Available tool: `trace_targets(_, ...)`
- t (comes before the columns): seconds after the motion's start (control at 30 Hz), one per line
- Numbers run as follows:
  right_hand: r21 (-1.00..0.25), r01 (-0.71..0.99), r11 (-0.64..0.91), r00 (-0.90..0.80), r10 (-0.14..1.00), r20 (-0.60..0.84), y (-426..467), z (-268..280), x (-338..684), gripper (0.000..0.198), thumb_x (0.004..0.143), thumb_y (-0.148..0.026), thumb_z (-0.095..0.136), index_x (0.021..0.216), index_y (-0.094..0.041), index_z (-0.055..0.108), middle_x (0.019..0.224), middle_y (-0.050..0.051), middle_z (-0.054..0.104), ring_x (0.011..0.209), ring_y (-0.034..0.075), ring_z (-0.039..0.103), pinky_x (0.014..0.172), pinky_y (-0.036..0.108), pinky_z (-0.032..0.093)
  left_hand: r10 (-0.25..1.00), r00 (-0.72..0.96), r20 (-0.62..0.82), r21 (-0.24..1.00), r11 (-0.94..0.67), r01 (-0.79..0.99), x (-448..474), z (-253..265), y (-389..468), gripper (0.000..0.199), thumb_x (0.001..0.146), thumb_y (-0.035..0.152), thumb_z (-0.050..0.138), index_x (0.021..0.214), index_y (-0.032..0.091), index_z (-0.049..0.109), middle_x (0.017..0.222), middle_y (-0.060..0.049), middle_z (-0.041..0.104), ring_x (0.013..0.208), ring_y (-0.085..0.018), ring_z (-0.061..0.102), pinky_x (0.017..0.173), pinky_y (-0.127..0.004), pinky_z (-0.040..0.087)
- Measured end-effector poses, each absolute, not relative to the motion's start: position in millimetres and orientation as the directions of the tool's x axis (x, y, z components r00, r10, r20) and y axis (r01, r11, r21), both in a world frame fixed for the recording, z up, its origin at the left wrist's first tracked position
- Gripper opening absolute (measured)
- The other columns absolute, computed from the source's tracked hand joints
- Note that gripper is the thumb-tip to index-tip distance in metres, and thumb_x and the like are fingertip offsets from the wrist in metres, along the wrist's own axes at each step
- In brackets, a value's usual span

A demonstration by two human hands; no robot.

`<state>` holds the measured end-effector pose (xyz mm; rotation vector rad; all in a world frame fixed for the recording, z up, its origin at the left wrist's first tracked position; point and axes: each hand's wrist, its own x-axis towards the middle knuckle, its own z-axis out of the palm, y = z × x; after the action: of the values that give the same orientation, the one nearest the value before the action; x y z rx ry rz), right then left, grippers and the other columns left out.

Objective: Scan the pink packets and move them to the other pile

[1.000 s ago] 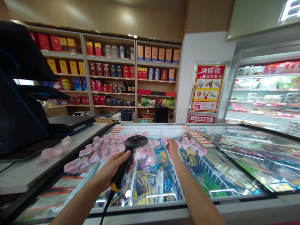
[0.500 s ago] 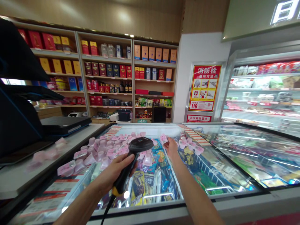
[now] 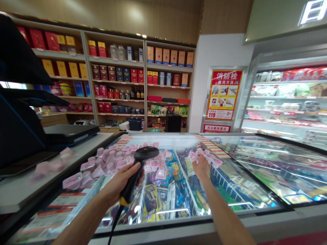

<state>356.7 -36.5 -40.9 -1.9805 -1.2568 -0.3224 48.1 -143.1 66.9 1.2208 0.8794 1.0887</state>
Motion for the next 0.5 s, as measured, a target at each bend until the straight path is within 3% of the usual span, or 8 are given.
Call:
trace_targets(0.13, -0.41, 0.879, -0.242, 0.467, 0.601, 0.648, -37, -36, 350, 0.039, 0.063, -0.023, 0.043, 0.101, -0.018, 0.047, 0.102, 0.011, 0.051, 0.096, 0.028, 0.044, 0.075, 0.04, 0.033, 0.965, 0.261, 0.014, 0.987, 0.028, -0.159, 42, 65, -140, 0.029, 0.066, 0.043, 0.051, 0.065, 0.014, 0.05, 0.054, 0.001, 0.053, 0.045, -0.007, 0.046, 0.045, -0.02, 0.035)
trace_targets(0.23, -0.361, 0.932, -0.02, 0.288, 0.645, 0.708, -25, -26, 326, 0.043, 0.061, -0.019, 0.043, 0.104, -0.018, 0.045, 0.108, 0.008, 0.048, 0.102, 0.023, 0.041, 0.083, 0.037, 0.031, 0.968, 0.25, 0.002, 0.986, 0.04, -0.16, 40, 63, -138, 0.028, 0.066, 0.042, 0.052, 0.064, 0.014, 0.05, 0.053, 0.002, 0.052, 0.045, -0.007, 0.046, 0.045, -0.02, 0.035)
trace_targets(0.33, -0.322, 0.925, 0.2, 0.056, 0.769, 0.637, -2, -20, 292, 0.049, 0.061, -0.016, 0.043, 0.11, -0.016, 0.041, 0.11, 0.007, 0.049, 0.102, 0.02, 0.042, 0.085, 0.032, 0.032, 0.966, 0.26, -0.019, 0.985, 0.063, -0.161, 38, 63, -139, 0.027, 0.065, 0.041, 0.054, 0.063, 0.014, 0.049, 0.052, 0.002, 0.052, 0.045, -0.007, 0.047, 0.045, -0.02, 0.035)
trace_targets(0.5, -0.306, 0.93, 0.204, -0.036, 0.879, 0.476, 29, -27, 253, 0.052, 0.06, -0.012, 0.048, 0.111, -0.018, 0.042, 0.111, 0.009, 0.049, 0.1, 0.022, 0.045, 0.081, 0.033, 0.035, 0.976, 0.217, 0.009, 0.983, 0.031, -0.181, 33, 68, -146, 0.027, 0.065, 0.041, 0.053, 0.063, 0.015, 0.048, 0.052, 0.002, 0.052, 0.044, -0.007, 0.046, 0.045, -0.02, 0.035)
